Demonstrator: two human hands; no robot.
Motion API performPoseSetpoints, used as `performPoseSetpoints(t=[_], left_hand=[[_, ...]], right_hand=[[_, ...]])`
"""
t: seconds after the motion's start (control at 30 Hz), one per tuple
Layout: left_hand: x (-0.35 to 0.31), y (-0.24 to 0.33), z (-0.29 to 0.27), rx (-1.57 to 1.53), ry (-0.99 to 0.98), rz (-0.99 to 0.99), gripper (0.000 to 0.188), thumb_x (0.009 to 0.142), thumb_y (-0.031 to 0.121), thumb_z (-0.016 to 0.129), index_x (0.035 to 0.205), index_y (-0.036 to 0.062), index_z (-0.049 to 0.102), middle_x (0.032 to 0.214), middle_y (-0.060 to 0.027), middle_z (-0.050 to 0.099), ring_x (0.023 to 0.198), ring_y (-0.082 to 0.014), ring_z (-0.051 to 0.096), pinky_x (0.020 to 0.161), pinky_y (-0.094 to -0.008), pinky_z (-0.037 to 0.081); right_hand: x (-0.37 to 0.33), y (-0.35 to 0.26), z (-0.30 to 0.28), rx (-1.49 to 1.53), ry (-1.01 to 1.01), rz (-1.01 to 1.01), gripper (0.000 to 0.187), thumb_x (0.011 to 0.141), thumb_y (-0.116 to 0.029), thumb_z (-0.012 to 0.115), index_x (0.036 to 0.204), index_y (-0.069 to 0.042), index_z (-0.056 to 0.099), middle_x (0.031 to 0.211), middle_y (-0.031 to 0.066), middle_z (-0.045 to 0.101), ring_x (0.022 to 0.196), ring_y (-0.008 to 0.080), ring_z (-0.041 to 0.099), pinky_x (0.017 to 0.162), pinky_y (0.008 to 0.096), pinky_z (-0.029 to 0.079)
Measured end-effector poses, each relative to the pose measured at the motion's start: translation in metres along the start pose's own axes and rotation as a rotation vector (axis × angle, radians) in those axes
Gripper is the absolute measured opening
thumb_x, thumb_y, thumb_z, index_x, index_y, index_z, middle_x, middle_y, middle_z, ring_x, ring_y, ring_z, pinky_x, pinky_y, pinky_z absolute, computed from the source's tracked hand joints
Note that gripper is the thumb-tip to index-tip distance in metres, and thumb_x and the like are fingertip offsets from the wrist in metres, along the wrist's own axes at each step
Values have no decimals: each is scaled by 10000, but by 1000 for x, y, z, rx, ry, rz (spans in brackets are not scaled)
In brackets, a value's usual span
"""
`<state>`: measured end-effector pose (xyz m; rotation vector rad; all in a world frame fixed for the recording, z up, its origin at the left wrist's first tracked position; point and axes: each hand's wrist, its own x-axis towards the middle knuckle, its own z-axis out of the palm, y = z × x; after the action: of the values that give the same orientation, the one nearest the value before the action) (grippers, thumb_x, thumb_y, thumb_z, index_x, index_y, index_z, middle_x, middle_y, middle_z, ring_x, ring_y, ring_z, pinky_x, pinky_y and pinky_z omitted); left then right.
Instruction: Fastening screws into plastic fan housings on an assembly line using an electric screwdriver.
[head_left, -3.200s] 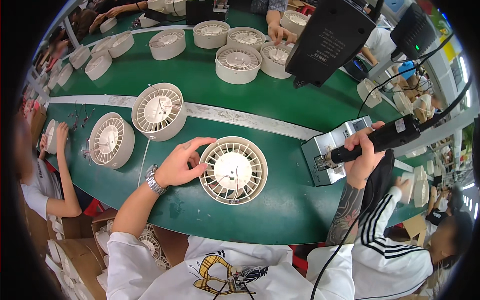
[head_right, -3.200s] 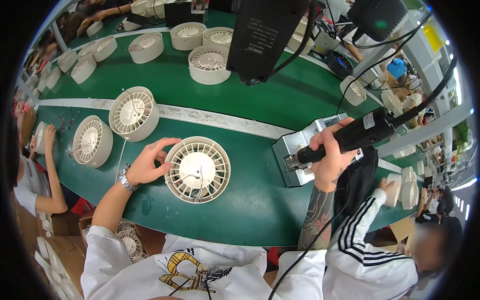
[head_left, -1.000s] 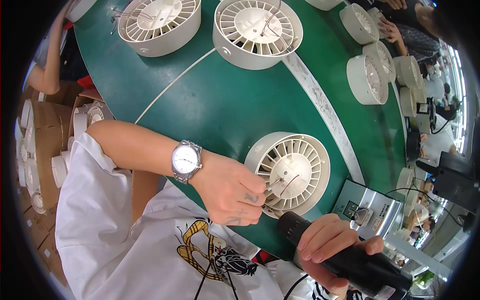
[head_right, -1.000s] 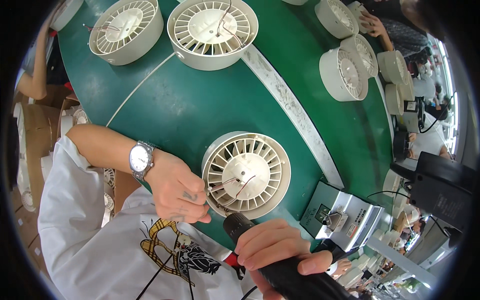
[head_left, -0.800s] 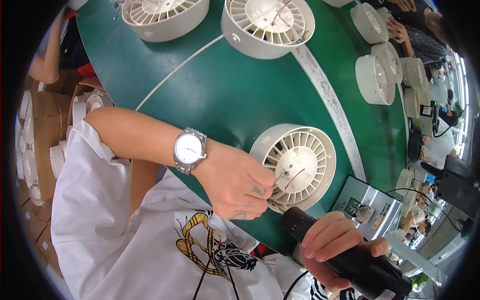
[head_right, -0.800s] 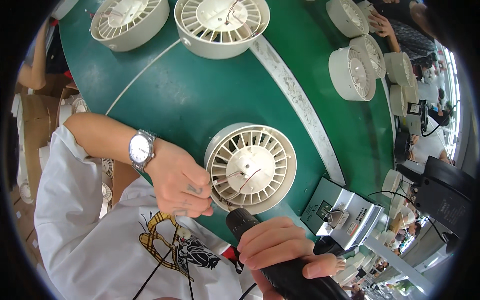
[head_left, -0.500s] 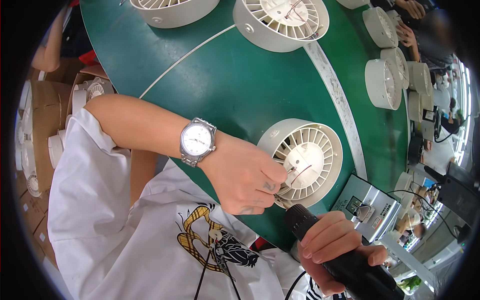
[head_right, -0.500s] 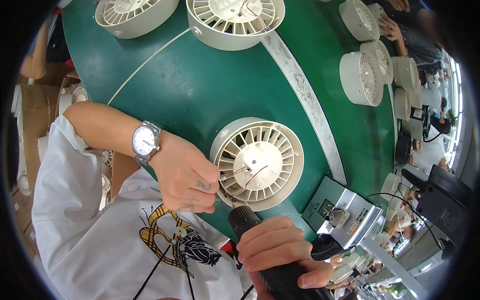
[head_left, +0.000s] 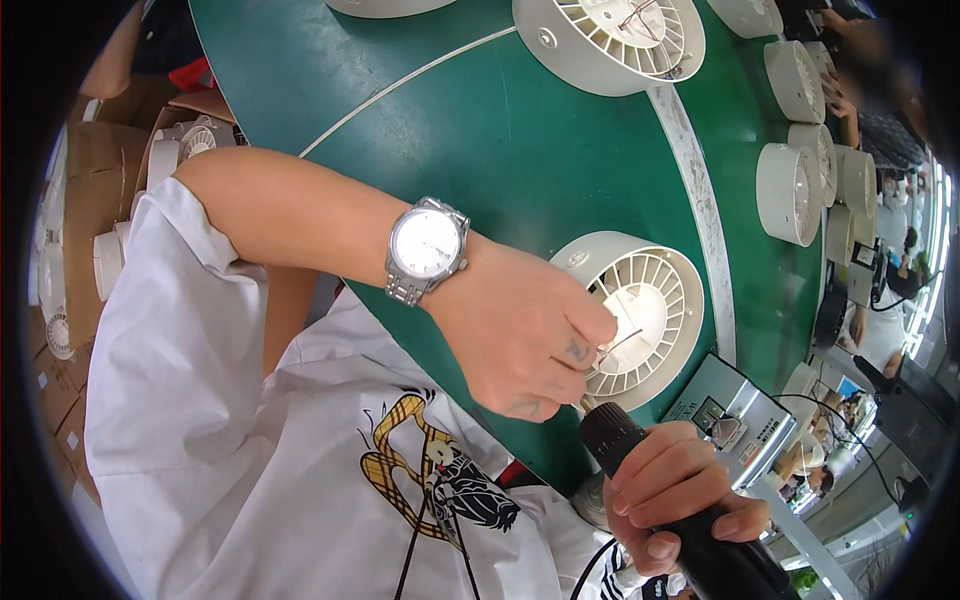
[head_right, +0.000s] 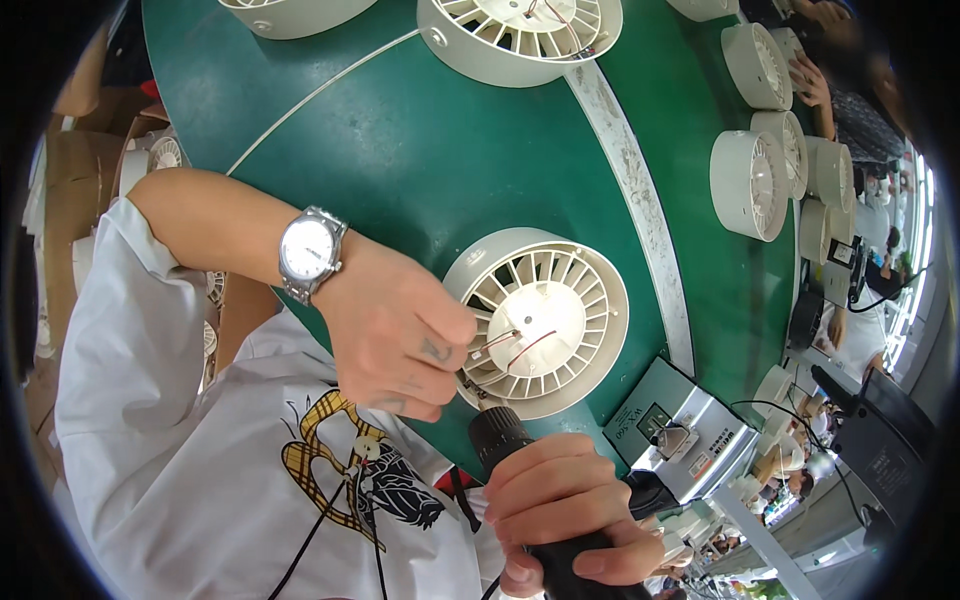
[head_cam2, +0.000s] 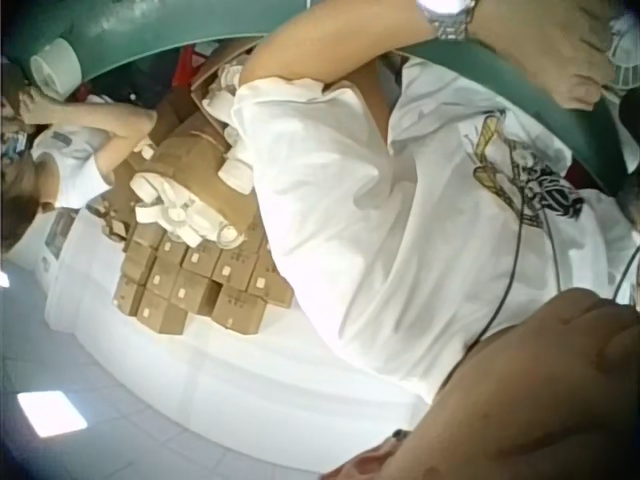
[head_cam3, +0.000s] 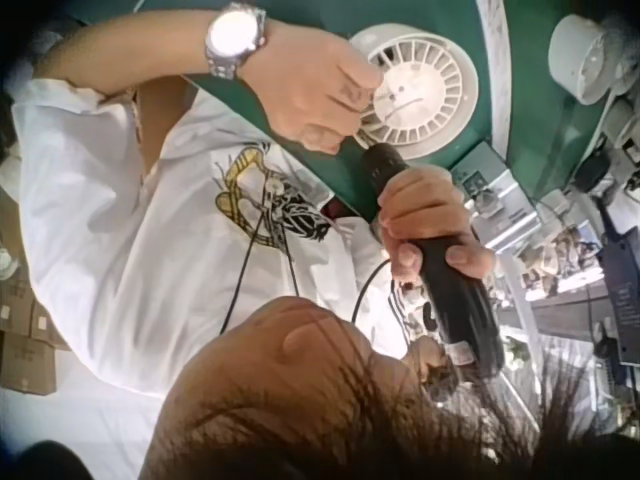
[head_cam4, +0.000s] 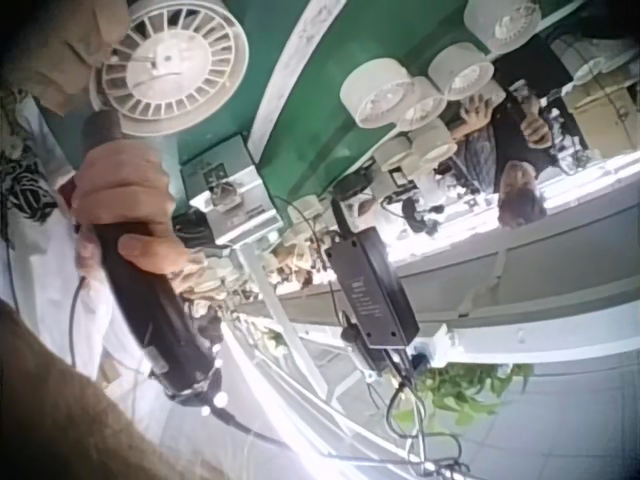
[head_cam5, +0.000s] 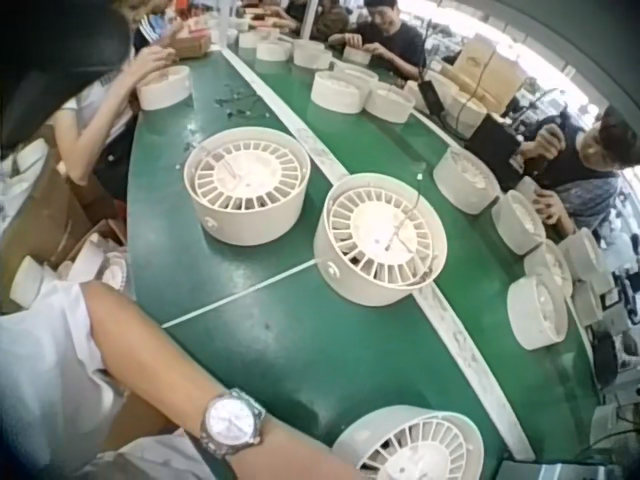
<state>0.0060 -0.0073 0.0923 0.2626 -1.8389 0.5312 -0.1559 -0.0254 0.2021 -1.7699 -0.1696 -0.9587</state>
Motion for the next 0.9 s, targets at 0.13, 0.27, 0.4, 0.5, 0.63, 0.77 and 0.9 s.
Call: performPoseSetpoints(t=[0.13, 0.27, 0.4, 0.5, 0.63, 0.77, 0.9], left_hand=[[-3, -6, 2, -8, 97, -79, 257, 689, 78, 582, 483, 101, 431, 561, 3, 388, 433, -148, 397, 525, -277, 327], [-14, -4, -1, -18, 11, -126, 260, 713, 97, 588, 509, 99, 427, 611, -4, 382, 451, -145, 401, 524, -271, 319], [-25, 2, -8, 11, -123, -175, 262, 724, 102, 602, 518, 96, 439, 610, 1, 380, 473, -142, 409, 518, -271, 317], [-22, 7, -20, 16, -96, -288, 252, 698, 86, 622, 529, 87, 435, 608, 5, 384, 511, -140, 431, 525, -270, 331], [-36, 15, -22, 41, -145, -228, 236, 683, 79, 636, 549, 78, 441, 617, 7, 393, 546, -142, 439, 539, -274, 352], [-40, 21, -25, 64, -189, -293, 225, 690, 75, 634, 558, 77, 452, 640, 6, 423, 616, -145, 468, 555, -282, 371], [-38, 33, -50, 29, -345, -311, 240, 703, 137, 659, 577, 86, 462, 665, 4, 453, 681, -161, 489, 577, -289, 389]], right_hand=[[1, 1, 3, -20, -1, 25, 389, 776, -104, 650, 1045, -122, 370, 558, 39, 533, 403, 115, 488, 387, 221, 414], [3, 12, -5, -8, -35, 33, 408, 781, -94, 631, 1094, -105, 370, 574, 35, 517, 419, 116, 479, 405, 229, 408], [7, 15, -4, 85, 54, 61, 463, 789, -95, 613, 1178, -82, 363, 593, 26, 491, 443, 117, 469, 428, 234, 401], [10, 9, -4, 186, 171, 23, 496, 788, -97, 607, 1219, -70, 362, 604, 18, 475, 452, 119, 463, 441, 233, 400], [9, 0, -15, 289, 270, -76, 494, 791, -109, 598, 1231, -57, 380, 618, 11, 456, 468, 121, 455, 466, 227, 402], [-4, -11, -46, 97, 304, -68, 434, 822, -145, 561, 1213, -47, 399, 636, 11, 438, 514, 114, 444, 517, 233, 397], [-32, -6, -86, -273, 562, -61, 336, 862, -194, 503, 1152, -42, 427, 660, 14, 416, 578, 116, 420, 571, 258, 380]])
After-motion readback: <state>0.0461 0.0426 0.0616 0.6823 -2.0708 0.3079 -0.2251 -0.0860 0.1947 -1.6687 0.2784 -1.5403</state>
